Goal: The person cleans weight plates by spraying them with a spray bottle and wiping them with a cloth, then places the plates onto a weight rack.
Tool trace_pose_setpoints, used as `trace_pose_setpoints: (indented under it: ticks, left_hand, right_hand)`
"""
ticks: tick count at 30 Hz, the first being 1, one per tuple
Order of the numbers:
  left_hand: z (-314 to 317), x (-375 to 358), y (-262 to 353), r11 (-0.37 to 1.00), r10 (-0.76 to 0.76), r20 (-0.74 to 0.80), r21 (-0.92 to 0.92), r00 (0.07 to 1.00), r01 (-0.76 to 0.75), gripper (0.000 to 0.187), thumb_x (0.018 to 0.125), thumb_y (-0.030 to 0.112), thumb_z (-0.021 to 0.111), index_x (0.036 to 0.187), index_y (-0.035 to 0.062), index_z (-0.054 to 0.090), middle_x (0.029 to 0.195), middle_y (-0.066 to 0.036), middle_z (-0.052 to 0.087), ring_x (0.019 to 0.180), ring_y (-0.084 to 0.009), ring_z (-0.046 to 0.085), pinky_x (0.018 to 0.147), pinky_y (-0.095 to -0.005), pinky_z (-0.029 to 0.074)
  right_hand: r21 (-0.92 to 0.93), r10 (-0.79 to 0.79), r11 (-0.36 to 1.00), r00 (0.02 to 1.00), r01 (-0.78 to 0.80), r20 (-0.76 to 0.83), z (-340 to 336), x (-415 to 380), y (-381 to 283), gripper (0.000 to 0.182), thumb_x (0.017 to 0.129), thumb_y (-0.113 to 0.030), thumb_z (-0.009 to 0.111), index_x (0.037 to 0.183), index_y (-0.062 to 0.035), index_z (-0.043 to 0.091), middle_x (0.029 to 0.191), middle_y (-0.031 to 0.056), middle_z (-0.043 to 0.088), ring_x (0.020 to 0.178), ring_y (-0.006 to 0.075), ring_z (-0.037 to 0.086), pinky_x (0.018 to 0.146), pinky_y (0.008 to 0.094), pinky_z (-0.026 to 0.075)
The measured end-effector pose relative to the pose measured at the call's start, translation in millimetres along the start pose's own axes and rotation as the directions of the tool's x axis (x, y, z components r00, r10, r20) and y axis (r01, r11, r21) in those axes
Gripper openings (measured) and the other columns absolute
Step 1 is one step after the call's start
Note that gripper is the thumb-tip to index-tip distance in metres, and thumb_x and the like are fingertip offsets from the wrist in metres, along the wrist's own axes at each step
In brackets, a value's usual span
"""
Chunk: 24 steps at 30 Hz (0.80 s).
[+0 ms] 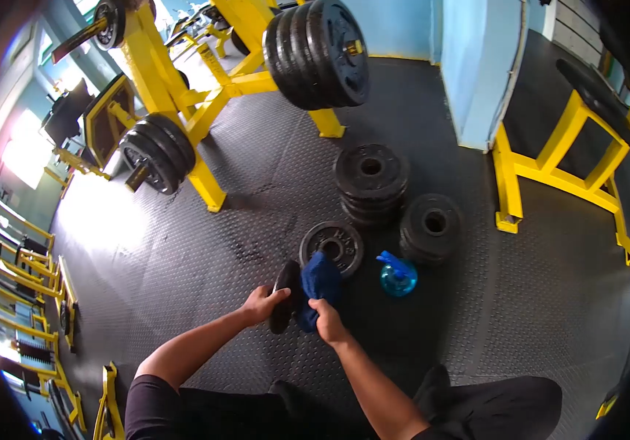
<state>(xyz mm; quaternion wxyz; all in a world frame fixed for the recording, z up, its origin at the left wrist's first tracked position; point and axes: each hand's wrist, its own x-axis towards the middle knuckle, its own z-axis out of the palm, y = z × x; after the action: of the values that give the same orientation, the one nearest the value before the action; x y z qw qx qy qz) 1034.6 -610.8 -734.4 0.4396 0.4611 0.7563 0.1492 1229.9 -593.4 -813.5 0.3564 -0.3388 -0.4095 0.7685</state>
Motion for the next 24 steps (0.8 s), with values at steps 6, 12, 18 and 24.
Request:
trace_pose_setpoints:
  ticks: [6, 12, 18, 24]
  left_hand:
    - [7, -6, -46, 0.806, -0.153, 0.050, -0.572, 0.987, 0.153, 0.068, 0.095, 0.060, 0.043, 0.119, 0.0001, 0.063, 0.111, -0.012, 0.067, 0.104, -0.0163, 0.061, 0.095, -0.0328, 0.046]
    - [23, 3, -94, 0.931, 0.194, -0.140, -0.284, 0.971, -0.227, 0.071, 0.096, 0.061, 0.036, 0.142, 0.0079, 0.045, 0.138, -0.008, 0.052, 0.128, -0.0224, 0.048, 0.109, -0.0364, 0.037]
    - [-32, -7, -63, 0.269, -0.111, 0.107, -0.954, 0.988, 0.134, 0.074, 0.095, 0.065, 0.028, 0.145, 0.0118, 0.041, 0.144, -0.008, 0.047, 0.134, -0.0262, 0.043, 0.112, -0.0401, 0.033]
    - [-41, -5, -81, 0.241, -0.312, 0.135, -0.946, 0.940, 0.216, 0.081, 0.091, 0.072, 0.025, 0.147, 0.0144, 0.040, 0.147, -0.012, 0.044, 0.134, -0.0312, 0.042, 0.114, -0.0464, 0.030]
  right_hand:
    - [-0.516, -0.512, 0.702, 0.851, 0.491, 0.113, 78, -47, -4, 0.042, 0.088, -0.023, 0.056, 0.122, 0.0020, 0.056, 0.128, 0.0245, 0.054, 0.122, 0.0419, 0.048, 0.107, 0.0493, 0.032]
    - [-0.462, -0.537, 0.702, 0.829, 0.542, 0.155, 117, -17, 19, 0.060, 0.085, -0.032, 0.063, 0.131, 0.0047, 0.048, 0.135, 0.0257, 0.048, 0.131, 0.0430, 0.041, 0.116, 0.0488, 0.022]
    - [-0.414, -0.499, 0.774, 0.864, 0.480, 0.068, 154, 77, -3, 0.056, 0.094, -0.043, 0.050, 0.125, 0.0031, 0.055, 0.131, 0.0298, 0.052, 0.129, 0.0422, 0.045, 0.116, 0.0536, 0.017]
    - [-0.747, -0.149, 0.626, 0.974, 0.226, 0.171, 167, 111, 34, 0.068, 0.097, -0.054, 0.034, 0.114, 0.0039, 0.063, 0.118, 0.0298, 0.061, 0.123, 0.0414, 0.051, 0.116, 0.0528, 0.018]
